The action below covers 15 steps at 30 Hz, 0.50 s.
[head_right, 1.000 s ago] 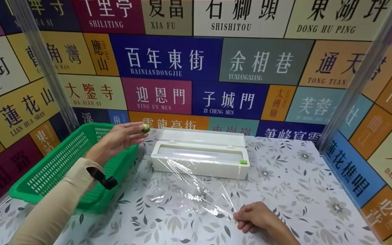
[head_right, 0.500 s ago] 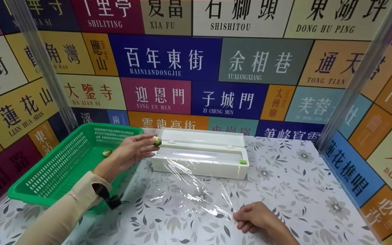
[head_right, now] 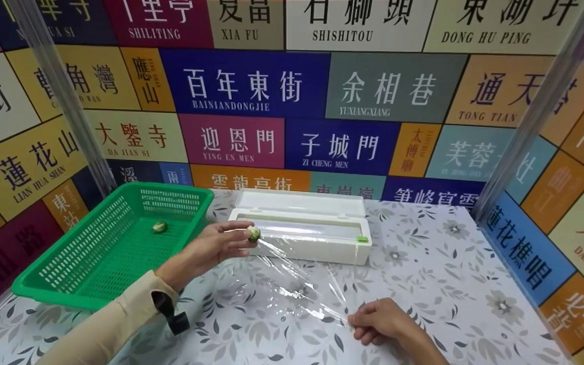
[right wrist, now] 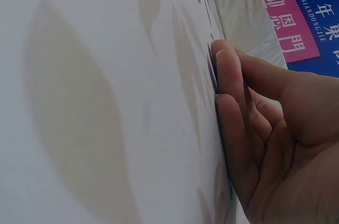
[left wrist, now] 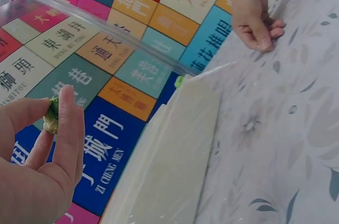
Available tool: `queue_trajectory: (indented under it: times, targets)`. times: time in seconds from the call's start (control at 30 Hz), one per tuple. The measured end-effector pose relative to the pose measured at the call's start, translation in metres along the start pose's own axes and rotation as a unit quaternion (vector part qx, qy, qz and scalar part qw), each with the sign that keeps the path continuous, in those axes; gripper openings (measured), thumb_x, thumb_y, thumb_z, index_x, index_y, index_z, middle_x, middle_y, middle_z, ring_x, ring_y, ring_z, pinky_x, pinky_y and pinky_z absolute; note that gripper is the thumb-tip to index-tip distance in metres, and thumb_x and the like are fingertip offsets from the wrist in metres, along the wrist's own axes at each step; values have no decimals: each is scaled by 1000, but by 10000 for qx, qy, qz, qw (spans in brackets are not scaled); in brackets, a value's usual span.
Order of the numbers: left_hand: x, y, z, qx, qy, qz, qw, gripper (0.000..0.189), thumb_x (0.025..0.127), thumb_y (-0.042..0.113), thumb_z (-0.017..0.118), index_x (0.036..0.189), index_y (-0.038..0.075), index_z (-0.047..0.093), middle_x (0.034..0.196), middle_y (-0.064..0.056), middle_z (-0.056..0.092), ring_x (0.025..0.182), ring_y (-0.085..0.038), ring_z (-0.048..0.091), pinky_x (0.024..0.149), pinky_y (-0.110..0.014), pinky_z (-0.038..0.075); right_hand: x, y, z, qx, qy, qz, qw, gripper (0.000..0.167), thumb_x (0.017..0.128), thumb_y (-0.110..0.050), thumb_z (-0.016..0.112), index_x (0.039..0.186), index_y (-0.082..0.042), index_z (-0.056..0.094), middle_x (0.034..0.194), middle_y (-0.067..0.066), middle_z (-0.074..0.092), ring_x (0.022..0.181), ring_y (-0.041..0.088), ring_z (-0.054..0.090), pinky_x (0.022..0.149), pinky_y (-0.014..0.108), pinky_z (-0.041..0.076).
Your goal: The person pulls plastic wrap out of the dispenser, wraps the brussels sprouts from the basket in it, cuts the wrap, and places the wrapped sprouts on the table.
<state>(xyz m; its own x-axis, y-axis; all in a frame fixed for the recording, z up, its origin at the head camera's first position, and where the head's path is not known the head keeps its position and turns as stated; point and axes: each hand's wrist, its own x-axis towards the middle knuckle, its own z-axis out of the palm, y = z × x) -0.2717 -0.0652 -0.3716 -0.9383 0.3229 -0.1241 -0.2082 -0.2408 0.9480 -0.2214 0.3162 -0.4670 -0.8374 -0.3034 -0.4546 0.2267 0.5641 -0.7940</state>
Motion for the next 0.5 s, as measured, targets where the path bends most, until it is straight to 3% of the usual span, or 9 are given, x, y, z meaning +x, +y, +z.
queue_trajectory:
  times: [0.3, 0.5]
  targets:
    - [0, -20, 11, -82, -366, -88, 9993, 45, 94, 6, 67, 135, -5, 55, 110, -11, 72, 86, -16, 73, 76, -27, 63, 1, 0, 0, -75, 56, -96, 9999, 25, 96, -31, 67, 95, -7, 73, 71, -7, 71, 61, 3, 64, 56, 18, 51]
    - [4, -40, 17, 150, -527, -155, 9984, 45, 92, 6, 69, 133, -6, 56, 117, -18, 70, 96, -23, 74, 76, -27, 63, 0, 1, 1, -5, -5, -157, 9999, 24, 96, -32, 67, 94, -8, 72, 70, -7, 71, 59, 1, 63, 54, 17, 50]
